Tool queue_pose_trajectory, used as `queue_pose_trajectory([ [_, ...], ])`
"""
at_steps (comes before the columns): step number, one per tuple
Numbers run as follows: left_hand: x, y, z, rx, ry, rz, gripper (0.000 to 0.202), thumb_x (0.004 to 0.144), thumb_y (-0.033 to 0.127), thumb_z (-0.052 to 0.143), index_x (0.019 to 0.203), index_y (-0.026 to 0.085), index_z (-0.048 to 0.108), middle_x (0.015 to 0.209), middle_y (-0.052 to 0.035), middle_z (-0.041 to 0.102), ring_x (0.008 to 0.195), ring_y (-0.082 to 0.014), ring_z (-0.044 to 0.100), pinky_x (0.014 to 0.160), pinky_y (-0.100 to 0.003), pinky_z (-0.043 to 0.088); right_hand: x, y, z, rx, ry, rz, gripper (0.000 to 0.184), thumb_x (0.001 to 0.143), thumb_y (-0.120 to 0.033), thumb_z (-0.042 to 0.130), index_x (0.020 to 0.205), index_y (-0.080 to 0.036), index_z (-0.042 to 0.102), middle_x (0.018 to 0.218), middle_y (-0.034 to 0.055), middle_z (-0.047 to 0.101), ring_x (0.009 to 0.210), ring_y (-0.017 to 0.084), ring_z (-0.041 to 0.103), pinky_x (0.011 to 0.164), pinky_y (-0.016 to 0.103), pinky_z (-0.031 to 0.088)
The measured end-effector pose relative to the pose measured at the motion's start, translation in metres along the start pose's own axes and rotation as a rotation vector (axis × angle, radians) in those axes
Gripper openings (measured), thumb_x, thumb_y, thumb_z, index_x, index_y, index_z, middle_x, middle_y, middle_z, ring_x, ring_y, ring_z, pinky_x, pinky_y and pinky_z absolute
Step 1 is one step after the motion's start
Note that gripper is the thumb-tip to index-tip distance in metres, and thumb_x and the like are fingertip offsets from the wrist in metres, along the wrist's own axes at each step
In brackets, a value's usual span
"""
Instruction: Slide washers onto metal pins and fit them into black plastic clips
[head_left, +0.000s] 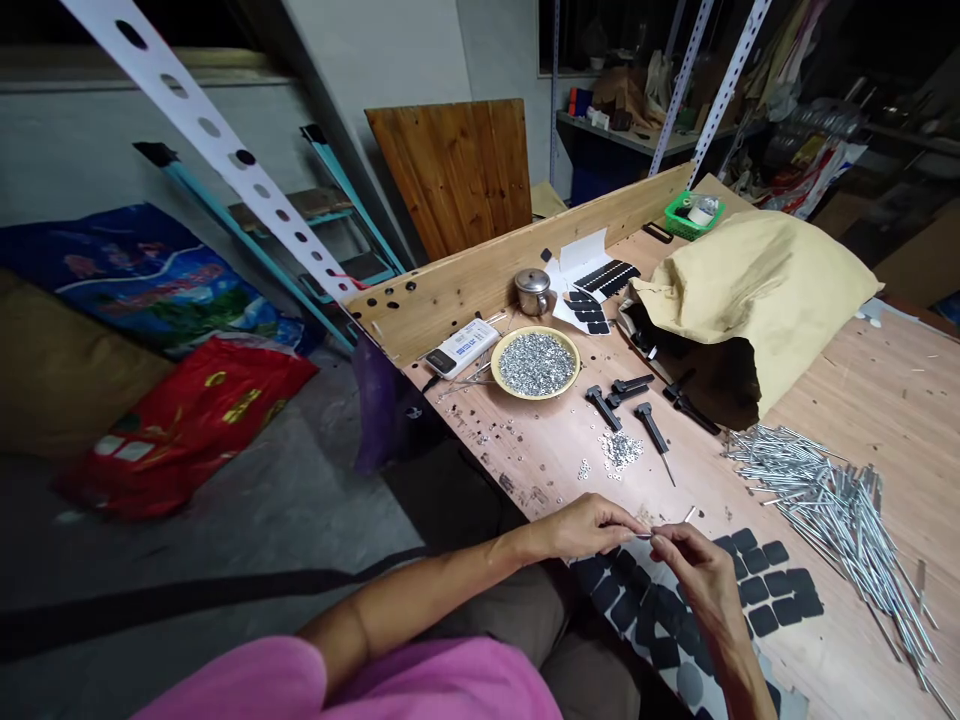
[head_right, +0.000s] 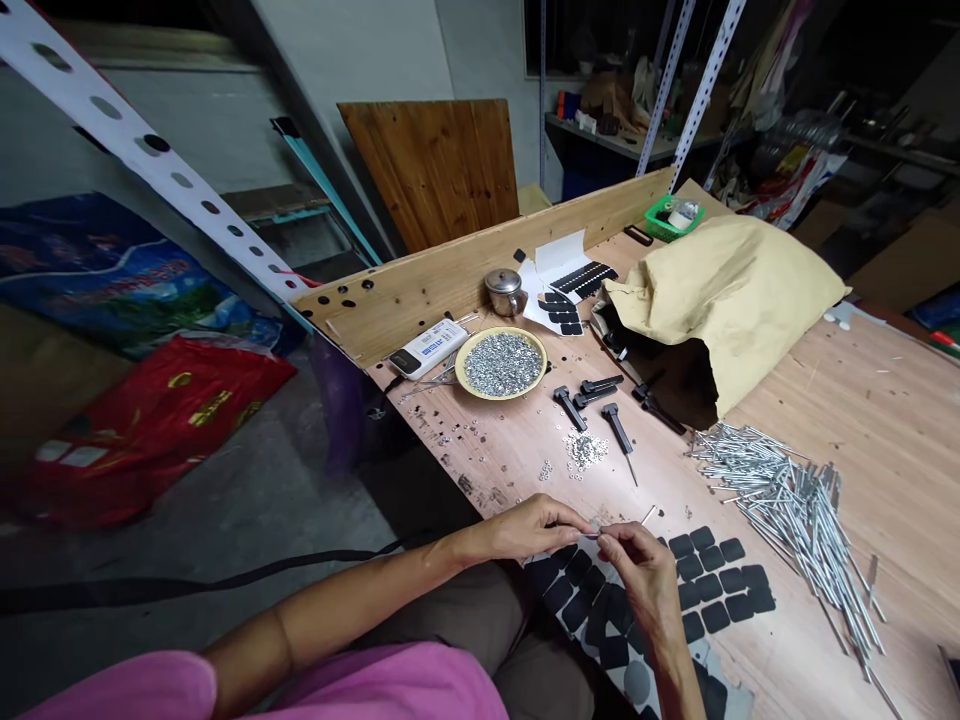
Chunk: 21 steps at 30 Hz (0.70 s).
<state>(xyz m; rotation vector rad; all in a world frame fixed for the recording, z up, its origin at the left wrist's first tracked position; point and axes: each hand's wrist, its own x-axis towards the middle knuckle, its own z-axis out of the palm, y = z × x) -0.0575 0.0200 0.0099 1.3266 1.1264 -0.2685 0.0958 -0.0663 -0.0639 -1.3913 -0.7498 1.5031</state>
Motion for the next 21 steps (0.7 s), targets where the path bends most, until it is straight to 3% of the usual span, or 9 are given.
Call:
queue_pose_trajectory([
  [4, 0.002, 0.000, 0.000, -0.103, -0.005, -0.001, 0.037, 0.083, 0.021, 0.050, 0.113, 0.007, 0.065, 0.054, 0.0025, 0.041, 0.050, -0.0052, 0.035, 0.048, -0.017, 0.026, -0.003, -0.001, 0.000, -0.026, 0.024, -0.074, 0.044, 0.070, -0.058, 0.063, 0.069, -0.014, 0.068, 0.064, 0.0096, 0.061, 0.057, 0.017, 0.059, 0.057, 0.025, 0.050],
  [8, 0.002, 0.001, -0.002, -0.244, -0.107, -0.066, 0.041, 0.084, 0.025, 0.052, 0.118, 0.005, 0.061, 0.052, 0.0047, 0.038, 0.043, -0.0029, 0.027, 0.043, -0.017, 0.018, -0.005, 0.002, -0.002, -0.046, 0.024, -0.145, 0.040, 0.074, -0.054, 0.062, 0.077, -0.015, 0.071, 0.066, 0.0090, 0.062, 0.056, 0.016, 0.060, 0.054, 0.024, 0.049],
  [12, 0.003, -0.004, 0.000, -0.198, -0.094, -0.086, 0.038, 0.086, 0.025, 0.050, 0.117, 0.007, 0.062, 0.052, 0.0043, 0.041, 0.042, -0.0031, 0.029, 0.042, -0.017, 0.021, -0.007, 0.006, -0.002, -0.171, 0.035, -0.231, 0.038, 0.080, -0.052, 0.056, 0.078, -0.017, 0.071, 0.071, 0.0087, 0.064, 0.059, 0.016, 0.061, 0.055, 0.024, 0.049],
  [14, 0.004, -0.008, 0.005, -0.063, 0.009, 0.011, 0.033, 0.086, 0.022, 0.049, 0.111, 0.009, 0.066, 0.059, -0.0001, 0.055, 0.051, -0.0057, 0.045, 0.050, -0.016, 0.035, -0.007, 0.007, -0.001, -0.255, 0.075, -0.278, 0.039, 0.083, -0.053, 0.053, 0.078, -0.018, 0.069, 0.073, 0.0080, 0.064, 0.060, 0.016, 0.061, 0.057, 0.024, 0.048],
  [16, 0.004, -0.010, 0.011, 0.132, 0.132, 0.172, 0.030, 0.086, 0.021, 0.049, 0.108, 0.011, 0.067, 0.084, -0.0069, 0.067, 0.076, -0.0118, 0.061, 0.073, -0.020, 0.046, -0.008, 0.006, 0.001, -0.308, 0.118, -0.283, 0.042, 0.084, -0.056, 0.049, 0.076, -0.018, 0.066, 0.071, 0.0071, 0.063, 0.059, 0.015, 0.059, 0.057, 0.024, 0.047],
  [18, 0.003, -0.012, 0.016, 0.314, 0.211, 0.308, 0.032, 0.089, 0.024, 0.045, 0.111, 0.014, 0.066, 0.106, -0.0092, 0.066, 0.098, -0.0160, 0.062, 0.090, -0.023, 0.044, -0.008, 0.005, 0.002, -0.329, 0.125, -0.233, 0.047, 0.084, -0.060, 0.045, 0.075, -0.017, 0.061, 0.064, 0.0058, 0.060, 0.054, 0.014, 0.055, 0.054, 0.023, 0.045],
  [21, 0.001, -0.013, 0.019, 0.467, 0.222, 0.386, 0.036, 0.094, 0.028, 0.039, 0.118, 0.015, 0.062, 0.110, -0.0085, 0.065, 0.100, -0.0167, 0.063, 0.089, -0.024, 0.045, -0.008, 0.006, 0.003, -0.362, 0.061, -0.175, 0.052, 0.087, -0.063, 0.034, 0.075, -0.018, 0.055, 0.060, 0.0046, 0.057, 0.052, 0.013, 0.052, 0.052, 0.023, 0.042],
])
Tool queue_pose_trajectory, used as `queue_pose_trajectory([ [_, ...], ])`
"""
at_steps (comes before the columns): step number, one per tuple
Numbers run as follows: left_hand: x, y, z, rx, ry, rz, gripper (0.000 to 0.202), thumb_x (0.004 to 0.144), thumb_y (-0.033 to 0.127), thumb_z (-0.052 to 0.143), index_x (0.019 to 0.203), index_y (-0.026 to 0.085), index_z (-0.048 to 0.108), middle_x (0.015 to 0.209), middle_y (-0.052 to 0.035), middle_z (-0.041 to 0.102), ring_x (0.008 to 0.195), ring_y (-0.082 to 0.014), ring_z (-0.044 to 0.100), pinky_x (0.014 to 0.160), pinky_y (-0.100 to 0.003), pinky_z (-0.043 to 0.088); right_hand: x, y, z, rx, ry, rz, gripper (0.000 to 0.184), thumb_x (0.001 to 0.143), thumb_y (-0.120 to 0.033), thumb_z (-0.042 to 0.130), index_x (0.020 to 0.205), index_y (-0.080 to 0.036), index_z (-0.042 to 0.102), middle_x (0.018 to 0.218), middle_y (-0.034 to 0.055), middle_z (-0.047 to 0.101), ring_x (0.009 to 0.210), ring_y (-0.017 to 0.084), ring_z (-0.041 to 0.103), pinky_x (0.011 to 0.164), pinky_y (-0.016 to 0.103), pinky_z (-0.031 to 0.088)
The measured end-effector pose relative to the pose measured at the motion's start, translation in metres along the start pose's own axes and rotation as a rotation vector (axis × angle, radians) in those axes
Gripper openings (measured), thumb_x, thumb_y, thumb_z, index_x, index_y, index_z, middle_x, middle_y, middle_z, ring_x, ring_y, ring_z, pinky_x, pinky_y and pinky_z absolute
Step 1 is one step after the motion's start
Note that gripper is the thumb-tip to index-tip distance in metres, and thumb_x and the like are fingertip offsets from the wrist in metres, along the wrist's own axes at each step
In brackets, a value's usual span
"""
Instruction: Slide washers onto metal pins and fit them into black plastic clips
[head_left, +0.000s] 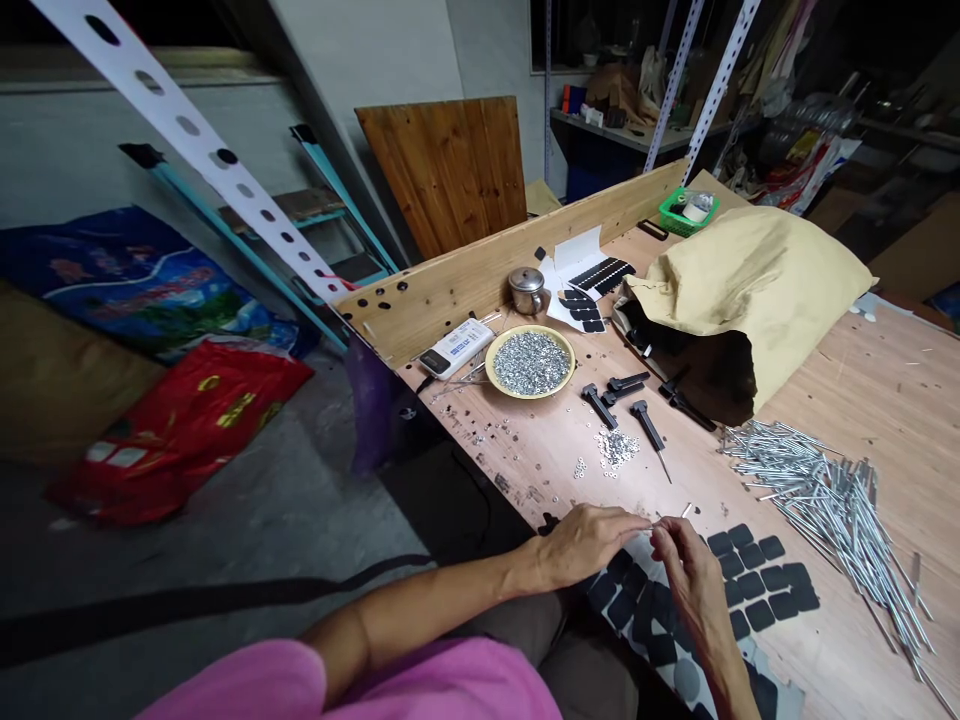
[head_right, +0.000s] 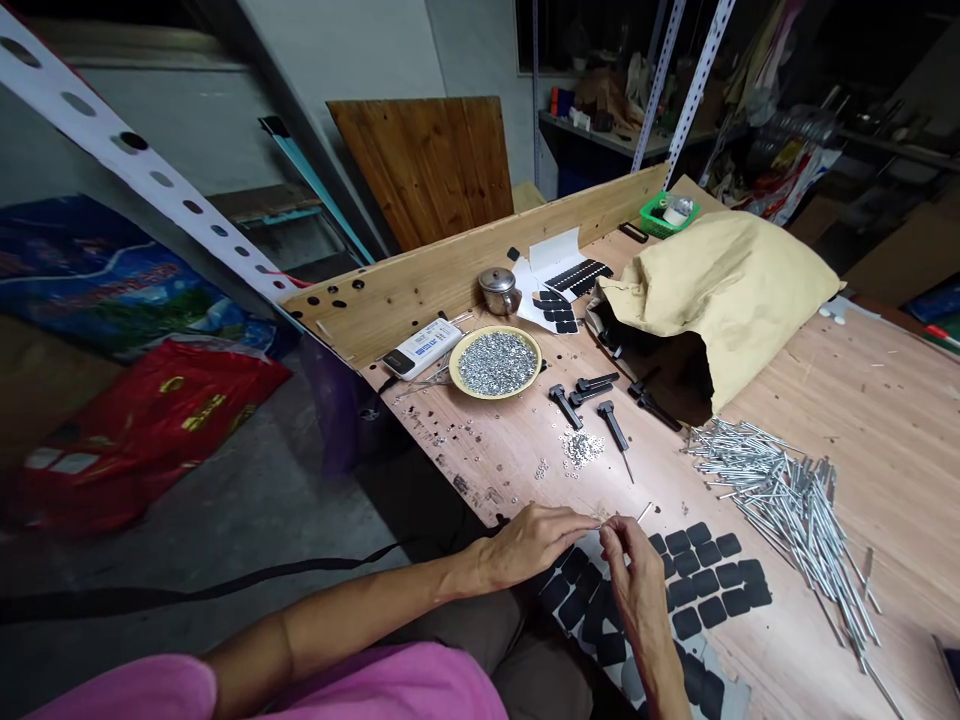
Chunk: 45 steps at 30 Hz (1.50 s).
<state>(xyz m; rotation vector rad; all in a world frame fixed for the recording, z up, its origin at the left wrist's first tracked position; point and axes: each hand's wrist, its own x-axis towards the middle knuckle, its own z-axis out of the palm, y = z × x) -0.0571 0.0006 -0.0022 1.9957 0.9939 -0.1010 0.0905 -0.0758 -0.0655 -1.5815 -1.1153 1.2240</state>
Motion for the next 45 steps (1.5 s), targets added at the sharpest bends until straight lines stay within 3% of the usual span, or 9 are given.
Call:
queue_pose_trajectory([
  [7, 0.000, 0.002, 0.001, 0.012, -0.063, 0.066, 0.035, 0.093, 0.023, 0.040, 0.118, 0.013, 0.062, 0.109, -0.0102, 0.066, 0.099, -0.0169, 0.063, 0.089, -0.024, 0.046, 0.002, 0.008, 0.007, -0.296, 0.174, -0.226, 0.061, 0.094, -0.056, 0.020, 0.053, -0.018, 0.046, 0.048, 0.0041, 0.048, 0.046, 0.013, 0.044, 0.052, 0.025, 0.033],
  [10, 0.003, 0.004, 0.003, -0.097, -0.023, 0.026, 0.033, 0.091, 0.020, 0.042, 0.114, 0.012, 0.064, 0.111, -0.0099, 0.064, 0.102, -0.0170, 0.062, 0.091, -0.025, 0.047, 0.003, 0.007, 0.002, -0.418, 0.202, -0.188, 0.066, 0.093, -0.059, 0.017, 0.053, -0.019, 0.051, 0.048, 0.0048, 0.052, 0.044, 0.014, 0.043, 0.051, 0.028, 0.029],
  [13, 0.007, 0.004, 0.004, -0.231, 0.026, -0.060, 0.030, 0.088, 0.019, 0.047, 0.110, 0.013, 0.066, 0.110, -0.0068, 0.065, 0.103, -0.0152, 0.062, 0.093, -0.023, 0.046, 0.003, 0.006, -0.009, -0.387, 0.156, -0.050, 0.061, 0.091, -0.062, 0.023, 0.068, -0.021, 0.061, 0.064, 0.0045, 0.062, 0.053, 0.016, 0.051, 0.054, 0.028, 0.034],
  [16, 0.010, 0.002, 0.003, -0.293, 0.042, -0.106, 0.028, 0.087, 0.019, 0.049, 0.107, 0.013, 0.068, 0.107, -0.0056, 0.066, 0.101, -0.0146, 0.063, 0.093, -0.023, 0.046, 0.003, 0.008, -0.017, -0.207, 0.103, -0.124, 0.050, 0.090, -0.059, 0.034, 0.091, -0.021, 0.066, 0.086, 0.0055, 0.066, 0.073, 0.017, 0.061, 0.065, 0.028, 0.042],
  [25, 0.005, 0.009, 0.004, -0.199, -0.019, -0.016, 0.029, 0.088, 0.018, 0.046, 0.107, 0.010, 0.066, 0.108, -0.0097, 0.066, 0.103, -0.0160, 0.062, 0.093, -0.023, 0.045, 0.010, 0.008, -0.009, -0.281, 0.126, -0.441, 0.050, 0.098, -0.042, 0.028, 0.060, -0.017, 0.050, 0.056, 0.0020, 0.050, 0.054, 0.011, 0.048, 0.061, 0.024, 0.036],
  [28, 0.006, 0.016, 0.008, -0.278, 0.025, -0.111, 0.028, 0.086, 0.016, 0.045, 0.104, 0.010, 0.065, 0.104, -0.0108, 0.066, 0.100, -0.0167, 0.062, 0.092, -0.026, 0.046, 0.008, 0.006, -0.010, -0.304, 0.159, -0.326, 0.058, 0.097, -0.050, 0.024, 0.054, -0.017, 0.045, 0.049, 0.0020, 0.046, 0.049, 0.011, 0.044, 0.055, 0.024, 0.032],
  [32, 0.014, 0.023, 0.015, -0.792, 0.117, -0.415, 0.023, 0.082, 0.025, 0.056, 0.097, 0.009, 0.061, 0.105, -0.0117, 0.061, 0.094, -0.0156, 0.059, 0.073, -0.023, 0.049, -0.003, 0.002, -0.008, -0.058, 0.233, 0.014, 0.058, 0.091, -0.060, 0.029, 0.062, -0.017, 0.056, 0.060, 0.0055, 0.056, 0.054, 0.013, 0.052, 0.052, 0.024, 0.037],
  [37, 0.025, 0.031, 0.021, -1.309, 0.185, -0.551, 0.061, 0.053, 0.039, 0.082, 0.098, 0.008, 0.057, 0.095, -0.0071, 0.059, 0.080, -0.0085, 0.053, 0.077, -0.020, 0.041, -0.020, 0.000, 0.021, 0.285, 0.240, 0.148, 0.047, 0.078, -0.059, 0.052, 0.086, -0.015, 0.067, 0.092, 0.0106, 0.065, 0.086, 0.020, 0.060, 0.078, 0.028, 0.048],
  [45, 0.027, 0.049, 0.041, -1.210, 0.264, -0.549, 0.056, 0.052, 0.045, 0.080, 0.091, 0.010, 0.059, 0.101, -0.0088, 0.059, 0.080, -0.0107, 0.051, 0.063, -0.019, 0.038, -0.039, -0.010, 0.019, 0.728, 0.195, 0.532, 0.061, 0.065, -0.067, 0.061, 0.096, -0.015, 0.056, 0.075, 0.0024, 0.056, 0.063, 0.013, 0.053, 0.056, 0.024, 0.044],
])
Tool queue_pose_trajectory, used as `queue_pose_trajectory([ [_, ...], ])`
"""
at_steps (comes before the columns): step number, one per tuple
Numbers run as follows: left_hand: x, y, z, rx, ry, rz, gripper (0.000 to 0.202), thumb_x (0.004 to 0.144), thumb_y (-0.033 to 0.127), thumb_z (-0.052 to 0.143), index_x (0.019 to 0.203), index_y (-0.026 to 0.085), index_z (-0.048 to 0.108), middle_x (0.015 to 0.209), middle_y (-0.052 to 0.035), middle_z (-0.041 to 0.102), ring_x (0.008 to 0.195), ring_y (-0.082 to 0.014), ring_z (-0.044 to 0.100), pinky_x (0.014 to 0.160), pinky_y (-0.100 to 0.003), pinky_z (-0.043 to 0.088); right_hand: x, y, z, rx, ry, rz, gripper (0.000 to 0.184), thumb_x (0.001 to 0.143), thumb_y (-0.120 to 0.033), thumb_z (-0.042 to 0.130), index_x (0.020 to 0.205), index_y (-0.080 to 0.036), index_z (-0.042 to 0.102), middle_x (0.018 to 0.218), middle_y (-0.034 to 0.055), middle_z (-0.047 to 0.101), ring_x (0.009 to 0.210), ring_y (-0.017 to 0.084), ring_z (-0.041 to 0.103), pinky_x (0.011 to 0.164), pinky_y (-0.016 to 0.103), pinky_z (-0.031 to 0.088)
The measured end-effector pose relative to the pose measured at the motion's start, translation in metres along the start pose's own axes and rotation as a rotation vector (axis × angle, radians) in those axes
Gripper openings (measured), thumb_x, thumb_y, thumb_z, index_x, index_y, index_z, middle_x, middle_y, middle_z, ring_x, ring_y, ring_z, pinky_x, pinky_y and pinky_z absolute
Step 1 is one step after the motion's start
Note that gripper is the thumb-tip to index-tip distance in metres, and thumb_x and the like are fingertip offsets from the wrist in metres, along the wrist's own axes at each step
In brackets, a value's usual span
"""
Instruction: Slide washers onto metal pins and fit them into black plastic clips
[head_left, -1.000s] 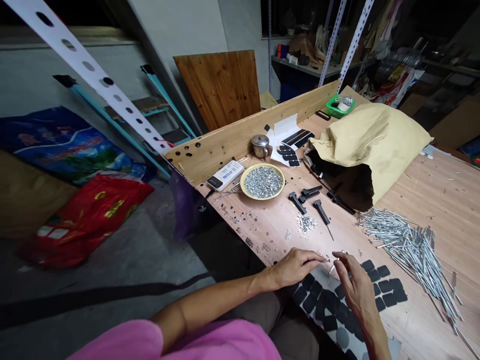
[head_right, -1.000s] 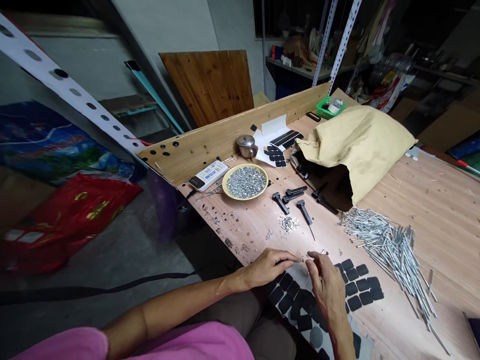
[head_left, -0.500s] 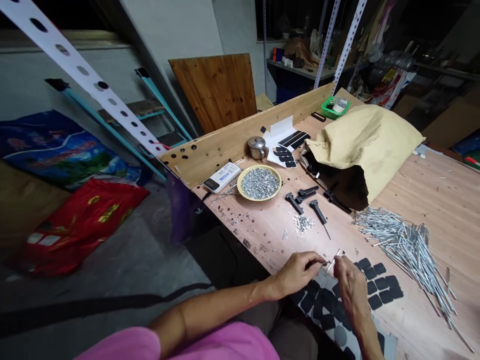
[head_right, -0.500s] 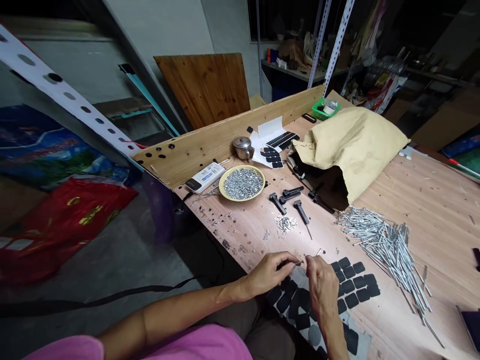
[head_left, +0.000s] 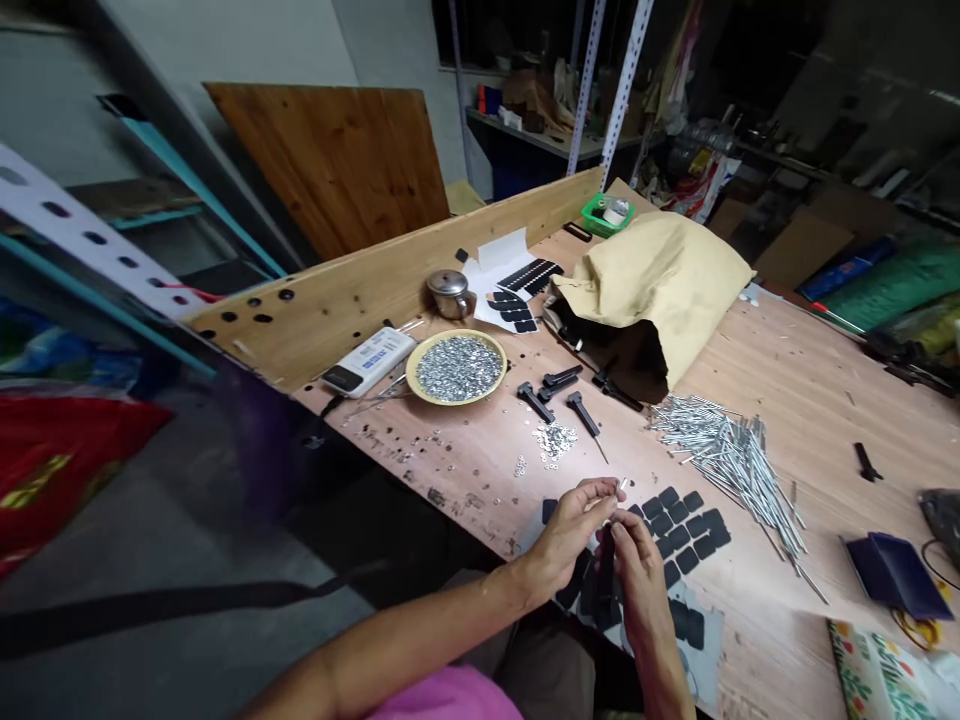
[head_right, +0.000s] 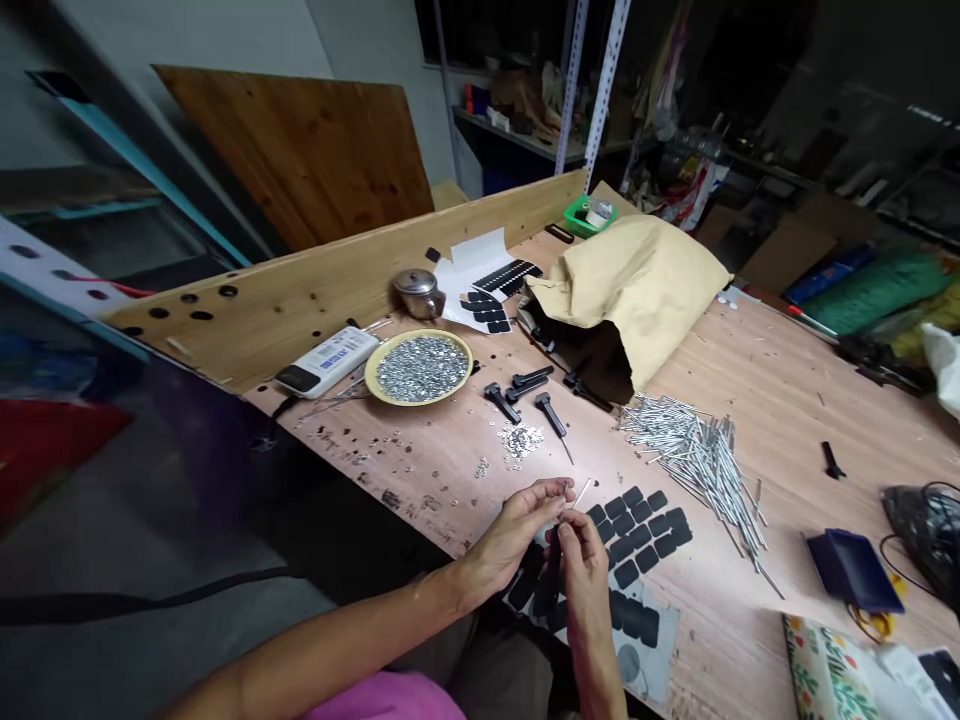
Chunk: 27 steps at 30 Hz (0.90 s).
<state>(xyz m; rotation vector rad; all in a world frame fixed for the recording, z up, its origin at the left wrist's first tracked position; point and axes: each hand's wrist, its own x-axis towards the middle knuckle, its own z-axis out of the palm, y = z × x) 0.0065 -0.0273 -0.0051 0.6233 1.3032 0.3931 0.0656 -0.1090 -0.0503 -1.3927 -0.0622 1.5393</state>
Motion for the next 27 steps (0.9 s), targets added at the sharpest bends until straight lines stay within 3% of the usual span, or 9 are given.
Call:
queue_pose_trajectory([
  [2, 0.002, -0.008, 0.005, 0.056, -0.039, 0.016, 0.049, 0.057, 0.046, 0.077, 0.087, 0.010, 0.061, 0.105, -0.0097, 0.058, 0.080, -0.0112, 0.052, 0.064, -0.020, 0.039, -0.004, 0.000, -0.008, -0.053, -0.013, 0.038, 0.061, 0.068, -0.070, 0.056, 0.094, -0.015, 0.055, 0.062, -0.0006, 0.050, 0.054, 0.011, 0.047, 0.050, 0.022, 0.039],
  [4, 0.005, -0.016, 0.008, 0.096, -0.075, 0.021, 0.045, 0.061, 0.043, 0.076, 0.088, 0.011, 0.062, 0.108, -0.0104, 0.058, 0.087, -0.0130, 0.053, 0.073, -0.021, 0.041, -0.004, 0.002, -0.020, -0.206, 0.035, -0.015, 0.062, 0.073, -0.074, 0.046, 0.089, -0.014, 0.055, 0.052, -0.0025, 0.042, 0.045, 0.010, 0.039, 0.045, 0.022, 0.033],
  [6, 0.008, -0.020, 0.009, 0.144, -0.085, -0.021, 0.045, 0.064, 0.039, 0.075, 0.097, 0.011, 0.062, 0.113, -0.0110, 0.056, 0.095, -0.0143, 0.054, 0.081, -0.022, 0.041, 0.001, 0.006, -0.041, -0.453, 0.198, -0.214, 0.063, 0.077, -0.074, 0.037, 0.084, -0.014, 0.057, 0.056, 0.0006, 0.046, 0.048, 0.011, 0.041, 0.048, 0.024, 0.033],
  [8, 0.009, -0.022, 0.006, 0.203, -0.091, -0.077, 0.052, 0.068, 0.036, 0.073, 0.112, 0.014, 0.057, 0.118, -0.0110, 0.053, 0.092, -0.0126, 0.056, 0.081, -0.022, 0.042, 0.011, 0.011, -0.069, -0.763, 0.437, -0.444, 0.062, 0.084, -0.068, 0.028, 0.083, -0.015, 0.059, 0.070, 0.0056, 0.055, 0.057, 0.013, 0.048, 0.054, 0.024, 0.035],
  [10, 0.009, -0.021, 0.003, 0.253, -0.083, -0.081, 0.057, 0.071, 0.035, 0.069, 0.122, 0.016, 0.050, 0.116, -0.0101, 0.051, 0.080, -0.0092, 0.057, 0.075, -0.022, 0.044, 0.022, 0.015, -0.099, -1.093, 0.610, -0.528, 0.057, 0.092, -0.056, 0.020, 0.084, -0.015, 0.060, 0.074, 0.0062, 0.058, 0.059, 0.013, 0.050, 0.054, 0.025, 0.030],
  [11, 0.009, -0.020, 0.001, 0.266, -0.072, -0.062, 0.057, 0.073, 0.036, 0.067, 0.123, 0.016, 0.048, 0.112, -0.0091, 0.052, 0.075, -0.0079, 0.057, 0.072, -0.022, 0.045, 0.028, 0.016, -0.113, -1.241, 0.626, -0.510, 0.053, 0.094, -0.049, 0.020, 0.082, -0.016, 0.059, 0.072, 0.0059, 0.057, 0.060, 0.013, 0.051, 0.052, 0.025, 0.028],
  [15, 0.008, -0.018, -0.004, 0.300, -0.016, -0.005, 0.054, 0.076, 0.037, 0.061, 0.123, 0.015, 0.045, 0.095, -0.0046, 0.052, 0.066, -0.0067, 0.055, 0.067, -0.022, 0.045, 0.041, 0.013, -0.138, -1.650, 0.427, -0.247, 0.028, 0.095, -0.028, 0.034, 0.085, -0.016, 0.057, 0.080, 0.0054, 0.060, 0.077, 0.016, 0.059, 0.054, 0.024, 0.027],
  [20, 0.007, -0.016, -0.004, 0.332, -0.028, 0.036, 0.054, 0.076, 0.035, 0.058, 0.123, 0.013, 0.042, 0.086, -0.0020, 0.053, 0.061, -0.0062, 0.052, 0.064, -0.022, 0.044, 0.041, -0.002, -0.127, -1.818, 0.174, 0.026, 0.023, 0.098, -0.026, 0.031, 0.104, -0.020, 0.053, 0.100, 0.0053, 0.059, 0.092, 0.019, 0.060, 0.058, 0.024, 0.034],
  [27, 0.007, -0.015, -0.005, 0.362, -0.022, 0.019, 0.054, 0.077, 0.033, 0.055, 0.124, 0.011, 0.041, 0.083, -0.0011, 0.053, 0.059, -0.0064, 0.052, 0.063, -0.022, 0.044, 0.044, -0.013, -0.130, -1.914, 0.063, 0.062, 0.032, 0.094, -0.010, 0.022, 0.111, -0.018, 0.048, 0.101, 0.0096, 0.058, 0.096, 0.021, 0.060, 0.069, 0.028, 0.041],
])
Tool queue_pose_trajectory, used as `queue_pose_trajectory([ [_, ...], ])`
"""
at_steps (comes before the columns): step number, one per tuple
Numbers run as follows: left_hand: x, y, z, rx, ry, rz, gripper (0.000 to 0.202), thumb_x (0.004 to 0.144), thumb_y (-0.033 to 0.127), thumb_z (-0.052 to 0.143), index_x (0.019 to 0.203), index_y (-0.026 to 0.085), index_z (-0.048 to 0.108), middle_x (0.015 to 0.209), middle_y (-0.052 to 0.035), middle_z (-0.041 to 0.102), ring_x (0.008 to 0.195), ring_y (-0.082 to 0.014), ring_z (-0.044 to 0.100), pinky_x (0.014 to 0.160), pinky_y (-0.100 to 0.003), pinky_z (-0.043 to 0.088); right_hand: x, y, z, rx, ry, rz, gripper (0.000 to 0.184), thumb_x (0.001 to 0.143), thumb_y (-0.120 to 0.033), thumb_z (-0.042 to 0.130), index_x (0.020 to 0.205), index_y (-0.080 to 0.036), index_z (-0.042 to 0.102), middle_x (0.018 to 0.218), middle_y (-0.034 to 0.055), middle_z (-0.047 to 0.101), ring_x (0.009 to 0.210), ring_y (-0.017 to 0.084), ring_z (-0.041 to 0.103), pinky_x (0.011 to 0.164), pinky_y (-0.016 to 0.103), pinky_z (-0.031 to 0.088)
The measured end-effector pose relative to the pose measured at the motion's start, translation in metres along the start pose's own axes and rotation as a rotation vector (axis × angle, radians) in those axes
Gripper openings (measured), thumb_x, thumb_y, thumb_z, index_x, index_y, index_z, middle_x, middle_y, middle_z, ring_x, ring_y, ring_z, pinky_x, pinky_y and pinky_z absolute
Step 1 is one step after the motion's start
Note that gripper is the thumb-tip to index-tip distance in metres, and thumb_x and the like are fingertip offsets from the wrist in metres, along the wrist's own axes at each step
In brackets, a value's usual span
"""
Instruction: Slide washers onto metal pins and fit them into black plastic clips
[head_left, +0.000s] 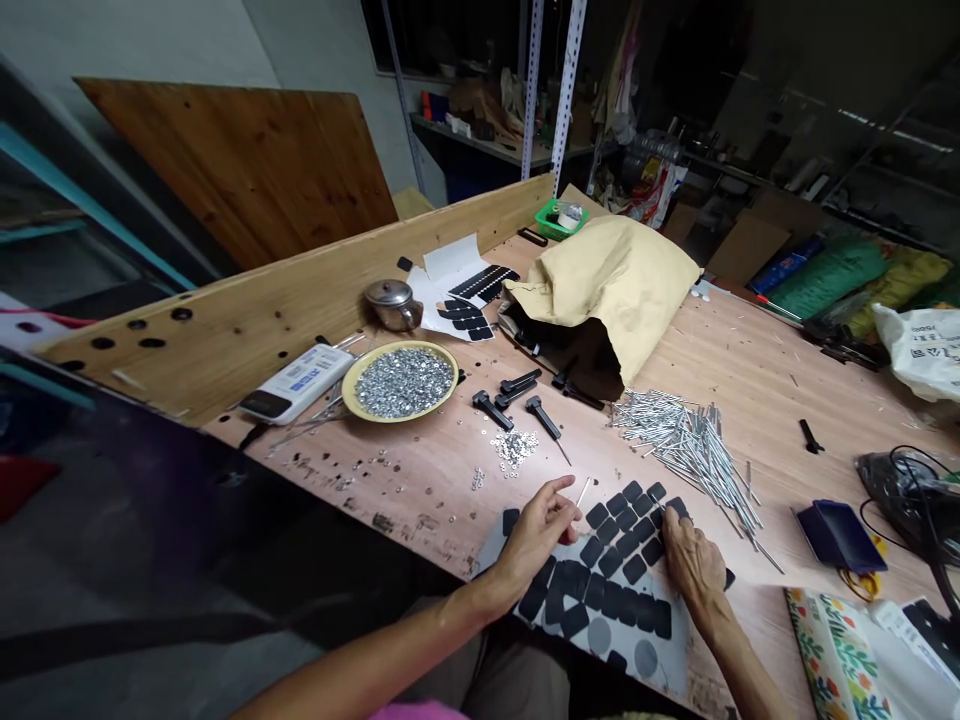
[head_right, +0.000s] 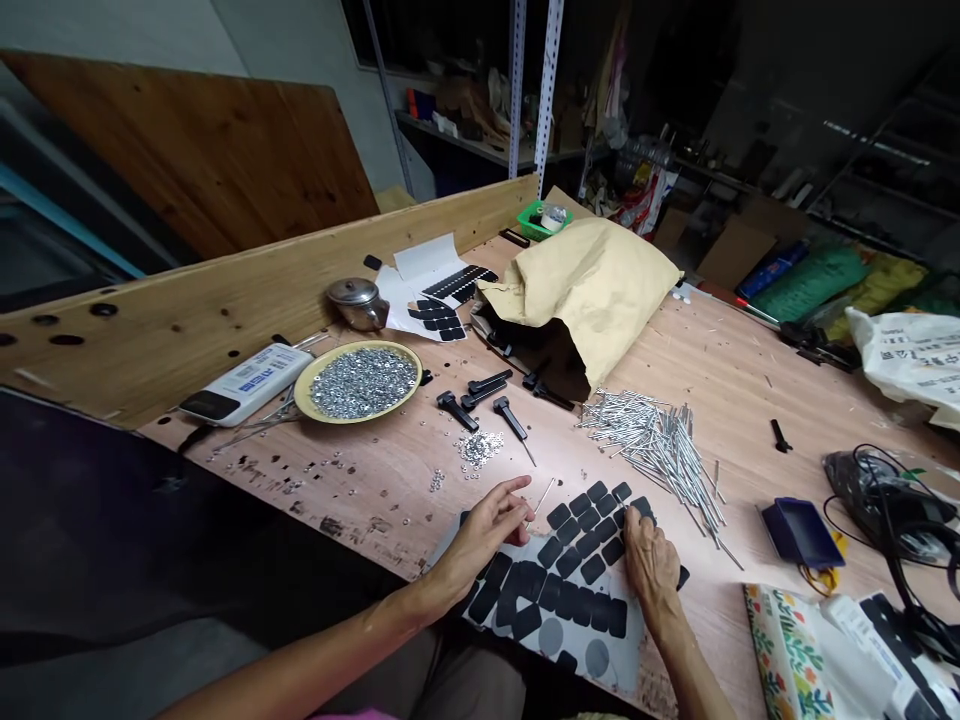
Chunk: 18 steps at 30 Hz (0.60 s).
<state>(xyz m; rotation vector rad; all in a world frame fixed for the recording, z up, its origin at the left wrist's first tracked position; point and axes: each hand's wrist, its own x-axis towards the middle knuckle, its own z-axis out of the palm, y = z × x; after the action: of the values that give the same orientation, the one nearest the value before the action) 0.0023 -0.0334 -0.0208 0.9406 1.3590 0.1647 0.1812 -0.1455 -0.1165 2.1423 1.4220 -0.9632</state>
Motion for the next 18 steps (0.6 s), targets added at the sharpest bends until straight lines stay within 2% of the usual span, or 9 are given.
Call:
queue_pose_trajectory([
  [3, -0.001, -0.001, -0.001, -0.001, 0.008, 0.004, 0.053, 0.077, 0.033, 0.056, 0.123, 0.012, 0.042, 0.081, -0.0006, 0.053, 0.059, -0.0068, 0.051, 0.063, -0.022, 0.043, 0.003, 0.005, -0.001, -0.036, 0.003, -0.015, 0.032, 0.093, -0.007, 0.022, 0.110, -0.018, 0.048, 0.099, 0.0094, 0.060, 0.090, 0.021, 0.062, 0.067, 0.027, 0.041],
  [5, -0.001, -0.001, -0.001, -0.006, 0.015, 0.014, 0.053, 0.077, 0.032, 0.055, 0.123, 0.012, 0.041, 0.080, -0.0006, 0.054, 0.059, -0.0071, 0.051, 0.063, -0.023, 0.043, 0.001, 0.002, 0.001, -0.025, -0.017, 0.003, 0.032, 0.093, -0.009, 0.021, 0.112, -0.018, 0.046, 0.098, 0.0100, 0.060, 0.081, 0.020, 0.063, 0.059, 0.025, 0.039],
  [6, -0.002, -0.001, -0.001, -0.007, 0.016, 0.018, 0.053, 0.077, 0.032, 0.056, 0.123, 0.012, 0.041, 0.080, -0.0006, 0.054, 0.060, -0.0073, 0.051, 0.063, -0.023, 0.043, -0.001, -0.001, 0.002, -0.016, -0.020, -0.029, 0.032, 0.094, -0.010, 0.021, 0.113, -0.018, 0.046, 0.097, 0.0104, 0.060, 0.077, 0.019, 0.063, 0.055, 0.024, 0.037],
  [9, -0.001, 0.000, -0.001, -0.007, 0.025, 0.025, 0.053, 0.077, 0.032, 0.056, 0.123, 0.011, 0.041, 0.079, -0.0006, 0.054, 0.059, -0.0072, 0.051, 0.064, -0.023, 0.043, -0.006, -0.013, 0.005, -0.005, 0.033, -0.275, 0.032, 0.093, -0.010, 0.024, 0.113, -0.019, 0.047, 0.095, 0.0094, 0.060, 0.077, 0.018, 0.062, 0.052, 0.023, 0.036],
  [10, -0.001, 0.000, -0.001, -0.007, 0.023, 0.029, 0.053, 0.077, 0.032, 0.055, 0.123, 0.011, 0.041, 0.079, -0.0006, 0.054, 0.059, -0.0071, 0.051, 0.064, -0.023, 0.043, -0.006, -0.014, 0.005, 0.001, 0.041, -0.289, 0.032, 0.093, -0.010, 0.024, 0.112, -0.019, 0.048, 0.095, 0.0089, 0.060, 0.077, 0.018, 0.061, 0.052, 0.023, 0.036],
  [13, 0.000, -0.001, -0.002, -0.007, 0.008, 0.047, 0.054, 0.077, 0.034, 0.055, 0.123, 0.012, 0.041, 0.080, -0.0007, 0.054, 0.059, -0.0069, 0.051, 0.063, -0.023, 0.043, -0.004, -0.012, 0.009, 0.038, -0.013, -0.007, 0.032, 0.096, -0.016, 0.019, 0.112, -0.016, 0.046, 0.093, 0.0102, 0.060, 0.064, 0.016, 0.059, 0.045, 0.022, 0.031],
  [14, 0.000, -0.001, -0.002, -0.004, 0.003, 0.054, 0.054, 0.077, 0.035, 0.055, 0.123, 0.012, 0.041, 0.081, -0.0008, 0.054, 0.059, -0.0069, 0.051, 0.064, -0.023, 0.043, -0.003, -0.011, 0.011, 0.024, 0.001, 0.010, 0.030, 0.096, -0.017, 0.021, 0.110, -0.016, 0.047, 0.093, 0.0103, 0.060, 0.064, 0.016, 0.059, 0.046, 0.023, 0.031],
  [17, 0.000, -0.002, -0.004, 0.011, 0.017, 0.079, 0.054, 0.077, 0.036, 0.055, 0.123, 0.012, 0.041, 0.079, -0.0007, 0.054, 0.059, -0.0069, 0.051, 0.064, -0.023, 0.043, -0.002, -0.007, 0.015, -0.009, 0.103, -0.313, 0.032, 0.089, -0.004, 0.027, 0.109, -0.018, 0.048, 0.091, 0.0081, 0.061, 0.073, 0.016, 0.061, 0.052, 0.023, 0.036],
  [18, -0.001, -0.003, -0.005, 0.014, 0.026, 0.087, 0.053, 0.078, 0.035, 0.054, 0.124, 0.012, 0.041, 0.079, -0.0007, 0.054, 0.059, -0.0069, 0.051, 0.065, -0.023, 0.043, -0.002, -0.006, 0.014, -0.024, 0.101, -0.322, 0.034, 0.088, -0.002, 0.027, 0.107, -0.019, 0.049, 0.090, 0.0075, 0.061, 0.072, 0.016, 0.061, 0.052, 0.022, 0.036],
])
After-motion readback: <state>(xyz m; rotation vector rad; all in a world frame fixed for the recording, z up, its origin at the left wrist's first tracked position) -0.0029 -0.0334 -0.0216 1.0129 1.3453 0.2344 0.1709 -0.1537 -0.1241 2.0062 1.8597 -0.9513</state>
